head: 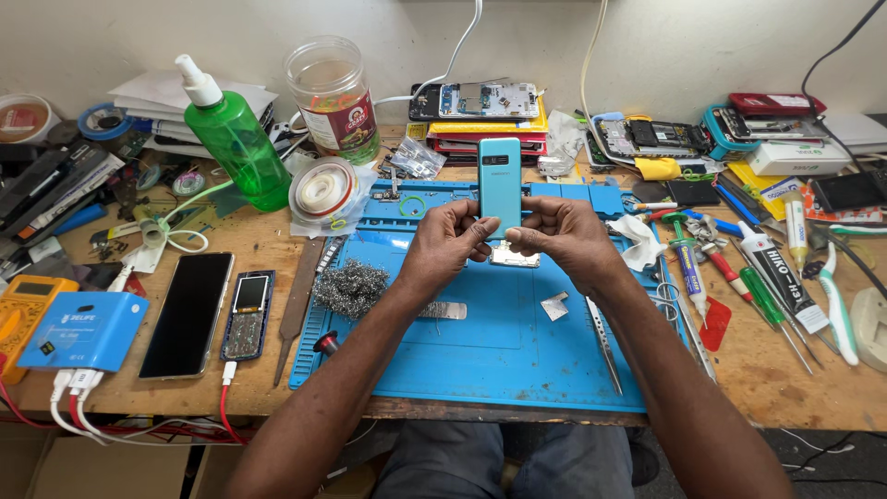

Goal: The person disassembles a feature phone, cleans the internal components with a cloth, and reassembles the device. They use a screwdriver to remove the back cover and battery, then wipe the motherboard and casing before reinserting the battery and closing the phone.

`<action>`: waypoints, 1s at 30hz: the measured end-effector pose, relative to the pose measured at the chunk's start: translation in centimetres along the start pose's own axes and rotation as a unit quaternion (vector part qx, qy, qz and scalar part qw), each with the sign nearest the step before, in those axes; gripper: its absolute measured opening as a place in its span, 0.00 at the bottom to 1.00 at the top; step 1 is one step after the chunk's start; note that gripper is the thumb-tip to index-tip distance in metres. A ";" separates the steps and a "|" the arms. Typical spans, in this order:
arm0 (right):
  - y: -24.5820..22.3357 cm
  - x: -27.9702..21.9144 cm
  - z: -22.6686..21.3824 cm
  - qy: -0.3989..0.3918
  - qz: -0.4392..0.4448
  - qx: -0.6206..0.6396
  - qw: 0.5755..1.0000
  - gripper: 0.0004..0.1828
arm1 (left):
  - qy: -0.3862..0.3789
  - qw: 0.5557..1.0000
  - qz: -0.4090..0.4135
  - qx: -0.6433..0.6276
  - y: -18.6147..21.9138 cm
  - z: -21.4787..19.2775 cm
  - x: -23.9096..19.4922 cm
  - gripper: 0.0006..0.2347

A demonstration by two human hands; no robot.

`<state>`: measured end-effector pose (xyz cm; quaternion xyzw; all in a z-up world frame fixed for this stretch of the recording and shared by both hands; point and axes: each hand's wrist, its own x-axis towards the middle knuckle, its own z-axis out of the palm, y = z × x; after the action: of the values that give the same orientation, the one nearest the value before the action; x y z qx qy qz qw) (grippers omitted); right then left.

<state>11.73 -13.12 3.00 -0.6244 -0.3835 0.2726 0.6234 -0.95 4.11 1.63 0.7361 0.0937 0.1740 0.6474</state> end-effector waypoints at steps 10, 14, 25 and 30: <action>-2.1 -1.8 4.0 0.132 -0.256 -0.354 0.890 0.24 | -0.044 0.914 0.058 -0.399 0.7 1.3 -0.8 0.20; -1.2 -0.8 3.0 0.109 -0.079 -0.135 0.982 0.19 | -0.026 0.889 0.065 -0.452 -0.2 1.2 -0.4 0.17; 0.7 -0.1 2.2 0.029 0.005 0.060 0.998 0.19 | -0.059 0.902 0.076 -0.420 -0.6 0.5 -0.1 0.16; 0.7 -0.2 2.3 0.020 -0.011 0.026 0.999 0.19 | -0.046 0.908 0.080 -0.409 0.2 0.8 -0.5 0.16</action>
<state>9.78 -11.92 2.13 -0.6088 -0.3708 0.2629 0.6502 -1.09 3.20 1.65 0.4186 -0.0752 0.2144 0.8793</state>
